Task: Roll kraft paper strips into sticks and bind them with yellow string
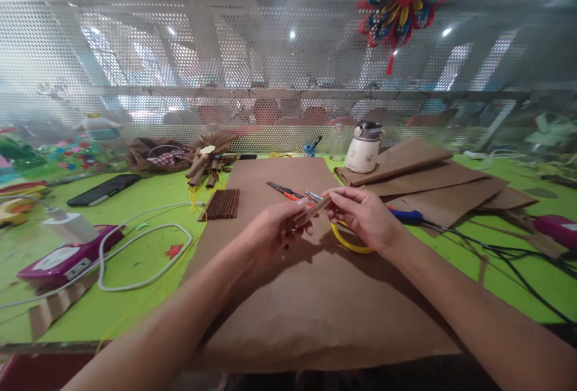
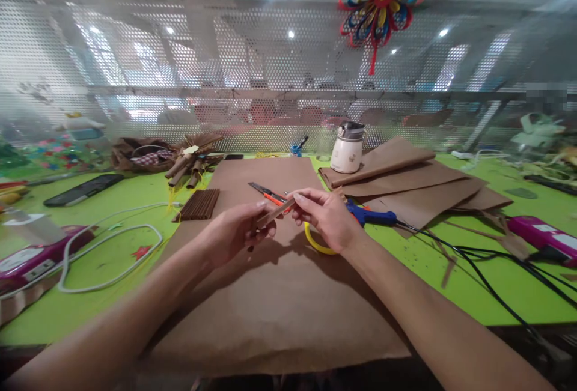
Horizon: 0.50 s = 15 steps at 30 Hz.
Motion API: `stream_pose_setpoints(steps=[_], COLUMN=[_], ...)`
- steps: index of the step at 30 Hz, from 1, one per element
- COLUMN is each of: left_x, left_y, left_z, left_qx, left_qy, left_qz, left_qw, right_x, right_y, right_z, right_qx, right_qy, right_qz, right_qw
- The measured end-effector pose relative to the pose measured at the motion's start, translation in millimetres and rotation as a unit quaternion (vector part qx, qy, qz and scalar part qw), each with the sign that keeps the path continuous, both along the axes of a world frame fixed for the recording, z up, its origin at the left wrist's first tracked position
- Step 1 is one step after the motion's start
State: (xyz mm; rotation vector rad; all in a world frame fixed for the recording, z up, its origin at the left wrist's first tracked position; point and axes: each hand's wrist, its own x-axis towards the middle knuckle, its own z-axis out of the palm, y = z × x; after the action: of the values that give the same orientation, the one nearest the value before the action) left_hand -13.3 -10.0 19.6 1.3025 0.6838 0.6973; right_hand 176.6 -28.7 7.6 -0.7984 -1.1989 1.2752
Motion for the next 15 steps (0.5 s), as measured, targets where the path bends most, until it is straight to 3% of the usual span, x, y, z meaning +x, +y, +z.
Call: stream_pose_setpoints(steps=[4, 15], left_x=[-1.4, 3.2], left_y=[3.2, 3.0], left_z=[1.0, 1.4], left_qx=[-0.012, 0.143], left_qy=[0.029, 0.091], left_qz=[0.010, 0.066], left_qw=[0.999, 0.983], right_x=[3.2, 2.5], right_y=[1.3, -1.3], right_z=[-2.8, -0.3], right_qx=[0.009, -0.047], right_qy=[-0.011, 0.015], right_qz=[0.014, 0.026], right_qw=[1.000, 0.998])
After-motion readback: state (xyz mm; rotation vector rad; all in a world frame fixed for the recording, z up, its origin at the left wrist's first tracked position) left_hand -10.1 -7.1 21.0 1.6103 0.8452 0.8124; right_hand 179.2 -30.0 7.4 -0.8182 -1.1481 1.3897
